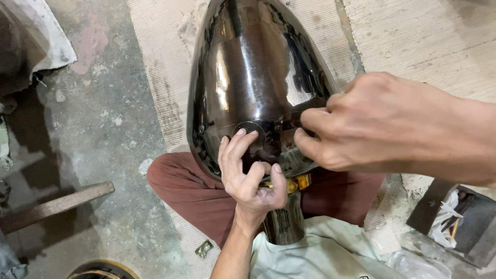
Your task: The person sits on a mat and uses a small pointed tool to engrave circular patterns onto the surface of a polished metal vessel. They repeatedly trace and deepen the lines while holding the vessel steady with their other hand.
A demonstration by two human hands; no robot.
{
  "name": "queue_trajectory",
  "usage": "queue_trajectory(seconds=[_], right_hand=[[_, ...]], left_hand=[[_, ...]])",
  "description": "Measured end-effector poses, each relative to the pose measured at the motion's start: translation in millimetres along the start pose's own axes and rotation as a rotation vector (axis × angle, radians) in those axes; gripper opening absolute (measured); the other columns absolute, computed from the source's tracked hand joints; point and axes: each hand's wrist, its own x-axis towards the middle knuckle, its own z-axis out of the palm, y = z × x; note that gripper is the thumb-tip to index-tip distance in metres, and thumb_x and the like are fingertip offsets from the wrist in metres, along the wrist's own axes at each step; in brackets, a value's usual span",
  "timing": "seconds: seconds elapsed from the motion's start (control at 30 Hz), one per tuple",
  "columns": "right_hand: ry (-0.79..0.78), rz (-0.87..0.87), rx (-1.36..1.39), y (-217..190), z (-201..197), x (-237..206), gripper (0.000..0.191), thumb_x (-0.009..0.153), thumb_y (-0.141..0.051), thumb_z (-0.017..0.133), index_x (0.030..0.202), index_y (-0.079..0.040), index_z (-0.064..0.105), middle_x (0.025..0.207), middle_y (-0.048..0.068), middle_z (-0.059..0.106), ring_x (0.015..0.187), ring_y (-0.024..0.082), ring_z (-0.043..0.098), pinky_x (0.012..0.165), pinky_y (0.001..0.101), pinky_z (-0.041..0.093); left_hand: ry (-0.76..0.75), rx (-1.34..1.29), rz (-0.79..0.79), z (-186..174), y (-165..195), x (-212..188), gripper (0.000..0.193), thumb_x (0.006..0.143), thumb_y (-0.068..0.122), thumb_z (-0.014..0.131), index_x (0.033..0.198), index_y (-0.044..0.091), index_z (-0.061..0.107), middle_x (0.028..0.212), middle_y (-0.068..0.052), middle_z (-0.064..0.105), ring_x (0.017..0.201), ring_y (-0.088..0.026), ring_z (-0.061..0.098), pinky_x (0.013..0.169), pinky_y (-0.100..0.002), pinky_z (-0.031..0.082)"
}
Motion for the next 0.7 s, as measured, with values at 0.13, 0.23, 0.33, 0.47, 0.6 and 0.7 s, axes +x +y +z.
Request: queue_trajectory(seconds=[0.13,0.23,0.33,0.47,0.6,0.7], right_hand=[[0.004,-0.018,-0.001,2,-9,7,0.037,0.078,-0.020,0.072,0.110,-0.002,0.069,0.081,0.006,0.066,0.060,0.018,0.070,0.044,0.0318,0.058],[0.015,-0.018,-0.016,0,-11,9,0.031,0.079,-0.019,0.072,0.105,-0.001,0.071,0.080,0.006,0.066,0.060,0.018,0.069,0.046,0.0320,0.058],[-0.006,-0.006,0.003,-1,-10,9,0.030,0.080,-0.018,0.072,0.104,-0.001,0.070,0.080,0.006,0.066,0.061,0.018,0.069,0.045,0.0318,0.058],[0.031,0.103,0.042,-2,-5,4,0.039,0.078,-0.025,0.073,0.111,-0.005,0.070,0.088,0.006,0.068,0.057,0.015,0.070,0.040,0.0276,0.056],[0.144,0.380,0.208,-9,4,-12,0.043,0.078,-0.029,0.075,0.119,-0.016,0.073,0.082,0.002,0.069,0.055,0.014,0.070,0.039,0.0272,0.053],[0.216,0.518,0.282,-19,14,-18,0.054,0.077,-0.042,0.075,0.127,-0.022,0.073,0.086,0.002,0.071,0.049,0.013,0.065,0.035,0.0257,0.047]], left_hand=[[0.006,0.020,0.007,4,-2,-2,0.015,0.071,0.010,0.071,0.067,0.004,0.057,0.126,-0.022,0.066,0.128,-0.040,0.060,0.119,-0.058,0.038],[-0.006,0.026,0.005,4,-2,-2,0.014,0.071,0.010,0.071,0.068,0.005,0.058,0.126,-0.021,0.066,0.129,-0.040,0.059,0.120,-0.058,0.038],[-0.016,0.033,0.004,4,-1,-1,0.015,0.071,0.011,0.072,0.068,0.006,0.059,0.127,-0.021,0.065,0.130,-0.039,0.058,0.120,-0.057,0.036],[-0.066,0.051,0.012,2,1,4,0.015,0.074,0.015,0.075,0.072,0.008,0.061,0.131,-0.020,0.064,0.133,-0.039,0.056,0.122,-0.058,0.032],[-0.250,0.112,0.095,0,5,11,0.019,0.081,0.027,0.081,0.090,0.014,0.071,0.144,-0.019,0.055,0.141,-0.039,0.047,0.122,-0.064,0.023],[-0.399,0.227,0.149,0,9,14,0.044,0.083,0.040,0.082,0.124,0.026,0.074,0.160,-0.017,0.042,0.149,-0.036,0.038,0.123,-0.066,0.022]])
